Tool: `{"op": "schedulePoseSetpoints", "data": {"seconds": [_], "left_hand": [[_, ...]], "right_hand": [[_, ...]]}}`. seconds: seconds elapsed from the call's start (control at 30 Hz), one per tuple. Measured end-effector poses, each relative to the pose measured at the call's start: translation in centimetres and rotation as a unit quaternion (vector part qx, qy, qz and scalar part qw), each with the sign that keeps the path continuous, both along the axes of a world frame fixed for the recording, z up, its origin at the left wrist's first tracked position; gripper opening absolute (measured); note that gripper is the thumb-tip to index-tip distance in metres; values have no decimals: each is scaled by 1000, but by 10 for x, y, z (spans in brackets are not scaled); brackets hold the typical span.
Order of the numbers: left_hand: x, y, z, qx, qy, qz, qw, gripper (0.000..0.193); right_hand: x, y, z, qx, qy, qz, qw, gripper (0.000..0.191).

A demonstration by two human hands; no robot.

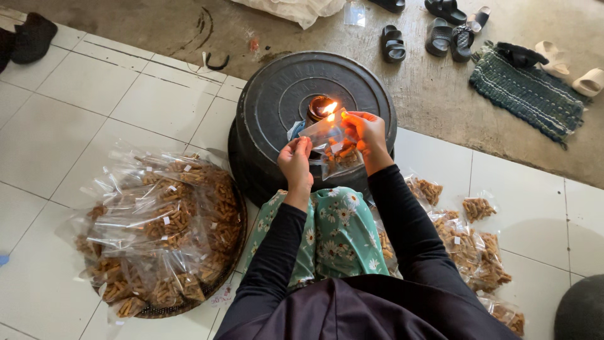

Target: The person sits on the floor and heat-seals clear plastic bags filled with snack sticks over an open flame. They fill each bag with snacks from a tray, press the bag opening flat, pass it over the flame to melt it closed, and set the sealed bag aside with other finished bags.

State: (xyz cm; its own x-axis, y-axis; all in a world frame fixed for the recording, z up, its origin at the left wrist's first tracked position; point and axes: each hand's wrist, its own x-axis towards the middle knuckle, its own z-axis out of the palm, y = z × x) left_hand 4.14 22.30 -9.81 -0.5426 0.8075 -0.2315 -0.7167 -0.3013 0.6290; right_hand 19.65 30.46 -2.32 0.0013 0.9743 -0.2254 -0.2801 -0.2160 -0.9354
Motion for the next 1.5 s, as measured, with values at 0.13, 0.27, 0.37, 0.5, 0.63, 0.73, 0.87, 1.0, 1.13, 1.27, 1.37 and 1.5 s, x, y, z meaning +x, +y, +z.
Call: {"op": "schedulePoseSetpoints", "data": {"seconds": [0.13,0.27,0.37,0.5,0.63,0.73,0.87,1.0,1.13,1.27,1.37,1.5], "left_hand": [[-6,-8,-2,-5,2,4,1000,8],[-11,-17,-3,-13,5,13,1000,9],[-12,-21,-3,-14,6,17,1000,10],[-9,-21,0,1,11,12,1000,11],[-6,-14,4,3,16,8,1000,11],[-2,-8,8,5,27,6,1000,10],[1,-1,13,-3,35,3,999,10],[3,7,15,-3,26,-11,1000,9],[8,15,15,-13,28,-14,999,9],[13,20,15,-19,33,-19,999,9],[17,25,15,-16,31,-24,999,9],[22,29,16,-22,36,-30,999,11]], "right_hand": [[-10,-3,-1,5,0,2,1000,14],[-17,-6,-3,3,39,25,999,12],[-20,-8,-3,5,51,32,998,11],[-17,-10,-3,-23,34,17,999,13],[-10,-9,-1,-48,17,3,999,14],[-5,-5,-1,-53,25,2,998,13],[-1,4,-2,-39,48,-3,998,14],[4,9,0,-48,36,-8,998,12],[9,11,1,-41,37,-6,998,11],[14,12,-1,-40,36,-15,998,11],[19,15,-2,-38,29,-15,999,12],[24,18,-2,-36,32,-22,999,12]]}}
